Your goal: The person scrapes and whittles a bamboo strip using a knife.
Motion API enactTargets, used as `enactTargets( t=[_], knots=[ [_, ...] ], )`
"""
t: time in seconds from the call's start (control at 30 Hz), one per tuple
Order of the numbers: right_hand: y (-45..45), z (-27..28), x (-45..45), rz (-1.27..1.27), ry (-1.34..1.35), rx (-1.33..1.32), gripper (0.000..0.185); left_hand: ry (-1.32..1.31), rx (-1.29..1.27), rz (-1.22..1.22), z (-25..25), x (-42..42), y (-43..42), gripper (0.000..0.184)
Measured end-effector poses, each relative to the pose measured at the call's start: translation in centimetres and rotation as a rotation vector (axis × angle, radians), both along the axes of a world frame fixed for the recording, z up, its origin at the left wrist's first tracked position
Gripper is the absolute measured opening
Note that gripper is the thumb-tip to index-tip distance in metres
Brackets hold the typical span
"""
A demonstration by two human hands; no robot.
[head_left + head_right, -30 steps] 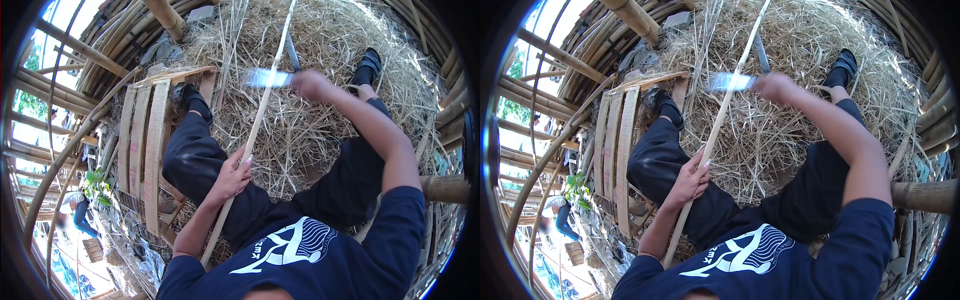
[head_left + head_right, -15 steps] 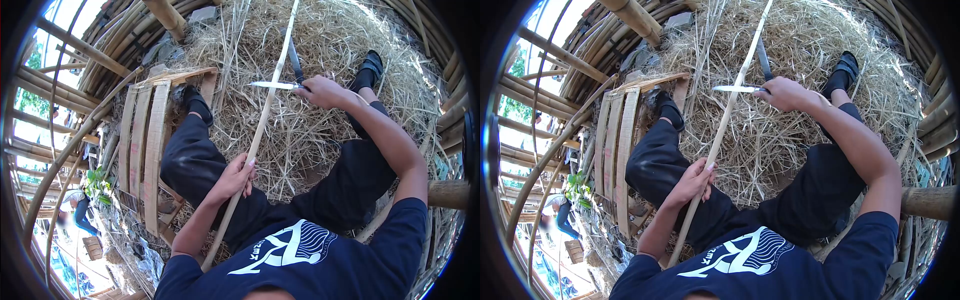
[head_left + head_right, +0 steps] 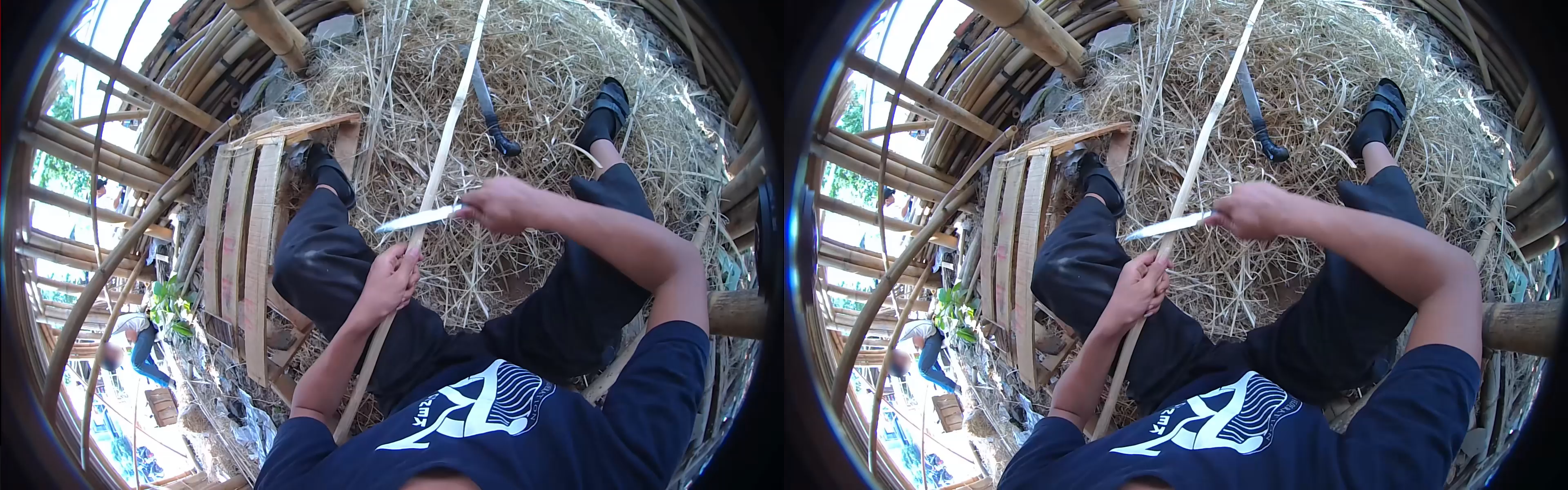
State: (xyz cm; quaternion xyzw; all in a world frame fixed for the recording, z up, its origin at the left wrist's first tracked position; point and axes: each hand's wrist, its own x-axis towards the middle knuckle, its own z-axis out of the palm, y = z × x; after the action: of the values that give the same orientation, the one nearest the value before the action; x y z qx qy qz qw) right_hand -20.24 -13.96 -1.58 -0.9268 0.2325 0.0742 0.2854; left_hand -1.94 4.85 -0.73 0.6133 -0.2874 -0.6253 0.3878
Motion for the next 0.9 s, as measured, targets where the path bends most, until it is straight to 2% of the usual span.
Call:
enactTargets(
  t=[0.1,0.17,0.27,0.3,0.37,0.43,0.5,0.57,0.6,0.63,0.73,0.8,0.83,0.9],
  knots=[
    [-5.6,-1.7,-1.2,-0.253,0.118,-0.095,0.045,-0.090,-0.017,-0.010,-0.5,-0.3,0.5,0.023],
    [-10.7,-2.2,-3.5,-0.514,0.050,-0.016,0.051,-0.112,-0.037,-0.004,-0.6,-0.4,0.6,0.025],
    [-10.3,-0.9,-3.8,-0.594,0.125,-0.057,0.056,-0.174,-0.024,-0.013,-0.1,-0.3,0.3,0.021],
    [-9.0,0.1,-3.5,-0.537,0.133,0.025,0.057,-0.162,-0.020,-0.006,-0.1,-0.4,0.1,0.021],
    [-5.8,0.9,-2.0,-0.424,0.098,0.137,0.055,-0.323,-0.067,-0.014,-0.2,-0.8,-0.1,0.021],
    [-2.5,0.2,-0.5,-0.110,0.041,-0.012,0.051,-0.380,-0.038,-0.019,-0.9,-0.7,0.4,0.022],
    [-1.7,0.4,0.0,-0.099,0.042,-0.054,0.053,-0.734,-0.297,-0.068,-2.6,-0.5,0.5,0.021],
    [-4.0,-0.6,0.0,-0.199,0.094,0.033,0.054,-0.798,-0.274,-0.083,-2.7,-0.7,0.4,0.020],
    [-5.5,-0.5,-0.5,-0.124,0.107,-0.100,0.054,-0.863,-0.259,-0.096,-2.7,-0.8,0.5,0.018],
    [-5.9,-0.9,-0.7,-0.095,-0.011,-0.242,0.044,-0.860,-0.265,-0.096,-2.5,-0.7,0.2,0.018],
    [-6.5,-1.6,-0.4,-0.122,-0.009,-0.223,0.044,-0.893,-0.266,-0.108,-1.7,-0.7,0.1,0.016],
    [-9.0,-2.1,-0.8,-0.352,0.063,-0.124,0.045,-0.913,-0.245,-0.113,-1.6,-0.7,0.4,0.015],
    [-10.1,-0.8,-1.4,-0.430,0.084,-0.148,0.046,-0.920,-0.248,-0.117,-1.5,-0.7,0.8,0.015],
    [-12.9,-1.8,-2.5,-0.568,0.014,-0.252,0.047,-0.903,-0.264,-0.088,-1.4,-0.9,1.4,0.015]
  ],
)
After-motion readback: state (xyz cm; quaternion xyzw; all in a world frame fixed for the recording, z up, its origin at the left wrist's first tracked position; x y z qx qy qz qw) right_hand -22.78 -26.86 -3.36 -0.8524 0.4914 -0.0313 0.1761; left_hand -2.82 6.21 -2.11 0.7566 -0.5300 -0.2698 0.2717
